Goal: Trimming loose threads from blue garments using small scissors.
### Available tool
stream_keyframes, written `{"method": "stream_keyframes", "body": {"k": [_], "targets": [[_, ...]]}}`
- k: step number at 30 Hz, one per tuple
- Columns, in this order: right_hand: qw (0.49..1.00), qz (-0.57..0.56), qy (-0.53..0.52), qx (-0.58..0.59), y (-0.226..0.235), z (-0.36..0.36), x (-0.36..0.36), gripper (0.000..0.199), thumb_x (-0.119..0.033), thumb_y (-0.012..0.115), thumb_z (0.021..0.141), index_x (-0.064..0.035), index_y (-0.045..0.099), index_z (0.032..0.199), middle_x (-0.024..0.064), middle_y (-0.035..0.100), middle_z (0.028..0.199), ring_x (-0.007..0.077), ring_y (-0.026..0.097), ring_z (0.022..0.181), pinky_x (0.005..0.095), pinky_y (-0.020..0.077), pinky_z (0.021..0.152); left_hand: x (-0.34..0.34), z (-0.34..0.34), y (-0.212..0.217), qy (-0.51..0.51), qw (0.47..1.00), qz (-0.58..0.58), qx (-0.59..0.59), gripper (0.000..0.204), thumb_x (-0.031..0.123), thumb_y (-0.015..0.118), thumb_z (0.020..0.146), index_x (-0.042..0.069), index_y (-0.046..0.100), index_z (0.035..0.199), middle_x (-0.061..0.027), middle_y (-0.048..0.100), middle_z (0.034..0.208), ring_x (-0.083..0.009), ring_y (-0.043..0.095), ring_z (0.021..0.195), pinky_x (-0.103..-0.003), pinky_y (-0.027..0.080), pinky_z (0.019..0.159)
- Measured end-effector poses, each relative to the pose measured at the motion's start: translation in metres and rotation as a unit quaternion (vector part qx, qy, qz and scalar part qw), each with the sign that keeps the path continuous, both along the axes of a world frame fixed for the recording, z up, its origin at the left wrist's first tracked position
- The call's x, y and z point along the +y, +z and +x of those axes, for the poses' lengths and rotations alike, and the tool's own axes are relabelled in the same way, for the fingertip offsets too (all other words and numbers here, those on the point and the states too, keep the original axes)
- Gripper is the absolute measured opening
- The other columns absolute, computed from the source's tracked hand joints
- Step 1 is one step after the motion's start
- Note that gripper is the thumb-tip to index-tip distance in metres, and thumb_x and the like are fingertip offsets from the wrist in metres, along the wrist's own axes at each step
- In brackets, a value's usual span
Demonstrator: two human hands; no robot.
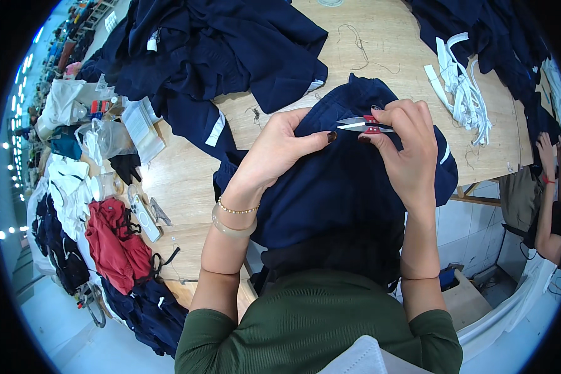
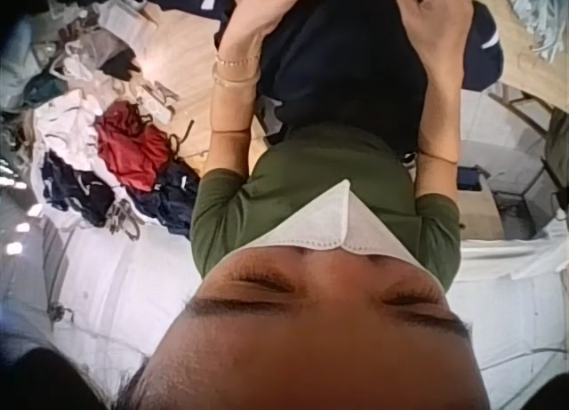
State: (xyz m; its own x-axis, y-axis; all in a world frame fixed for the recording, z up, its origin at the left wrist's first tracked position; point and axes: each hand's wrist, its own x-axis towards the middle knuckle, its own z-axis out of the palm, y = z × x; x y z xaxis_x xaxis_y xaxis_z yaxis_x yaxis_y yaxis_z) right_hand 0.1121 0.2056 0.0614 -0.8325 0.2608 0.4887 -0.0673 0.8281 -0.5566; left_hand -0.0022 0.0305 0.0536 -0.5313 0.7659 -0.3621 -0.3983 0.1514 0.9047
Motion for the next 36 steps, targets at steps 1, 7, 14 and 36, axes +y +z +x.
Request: {"method": "stream_keyframes", "body": {"k": [1, 7, 14, 36], "targets": [[1.000, 0.000, 0.000, 0.000, 0.0002, -0.0002, -0.0001, 0.025, -0.005, 0.077, 0.066, -0.0029, 0.063, 0.087, 0.0046, 0.057, 0.084, 0.0244, 0.049, 0.078, 0.0339, 0.0418, 0.071, 0.0002, 0.0005, 0.0005, 0.004, 1.000, 0.005, 0.001, 0.045, 0.000, 0.064, 0.084, -0.007, 0.054, 0.128, -0.0039, 0.066, 0.105, -0.0046, 0.057, 0.088, -0.020, 0.046, 0.087], [1.000, 0.001, -0.002, -0.005, -0.0001, -0.0014, -0.0012, 0.024, -0.006, 0.076, 0.067, -0.0038, 0.063, 0.087, 0.0036, 0.057, 0.084, 0.0243, 0.049, 0.079, 0.0340, 0.0418, 0.072, -0.0002, 0.0000, 0.0004, -0.004, 1.000, -0.012, 0.017, 0.045, 0.000, 0.064, 0.084, -0.007, 0.055, 0.127, -0.0030, 0.066, 0.102, -0.0041, 0.057, 0.087, -0.020, 0.047, 0.084], [0.998, -0.064, 0.007, -0.003, -0.0062, -0.0020, -0.0006, 0.027, -0.006, 0.078, 0.066, -0.0018, 0.063, 0.089, 0.0060, 0.058, 0.084, 0.0243, 0.050, 0.078, 0.0332, 0.0424, 0.068, 0.0000, -0.0001, 0.0023, -0.005, 1.000, -0.012, 0.020, 0.041, 0.000, 0.064, 0.084, -0.007, 0.057, 0.124, -0.0029, 0.066, 0.100, -0.0040, 0.057, 0.085, -0.020, 0.047, 0.082], [0.988, -0.153, 0.019, -0.006, -0.0066, -0.0028, -0.0032, 0.029, -0.003, 0.078, 0.065, -0.0006, 0.062, 0.089, 0.0074, 0.058, 0.084, 0.0254, 0.051, 0.078, 0.0337, 0.0427, 0.069, 0.0024, 0.0032, 0.0009, 0.003, 0.999, -0.007, 0.054, 0.019, 0.004, 0.064, 0.084, -0.006, 0.064, 0.100, 0.0028, 0.062, 0.080, -0.0013, 0.050, 0.070, -0.018, 0.042, 0.063]]}}
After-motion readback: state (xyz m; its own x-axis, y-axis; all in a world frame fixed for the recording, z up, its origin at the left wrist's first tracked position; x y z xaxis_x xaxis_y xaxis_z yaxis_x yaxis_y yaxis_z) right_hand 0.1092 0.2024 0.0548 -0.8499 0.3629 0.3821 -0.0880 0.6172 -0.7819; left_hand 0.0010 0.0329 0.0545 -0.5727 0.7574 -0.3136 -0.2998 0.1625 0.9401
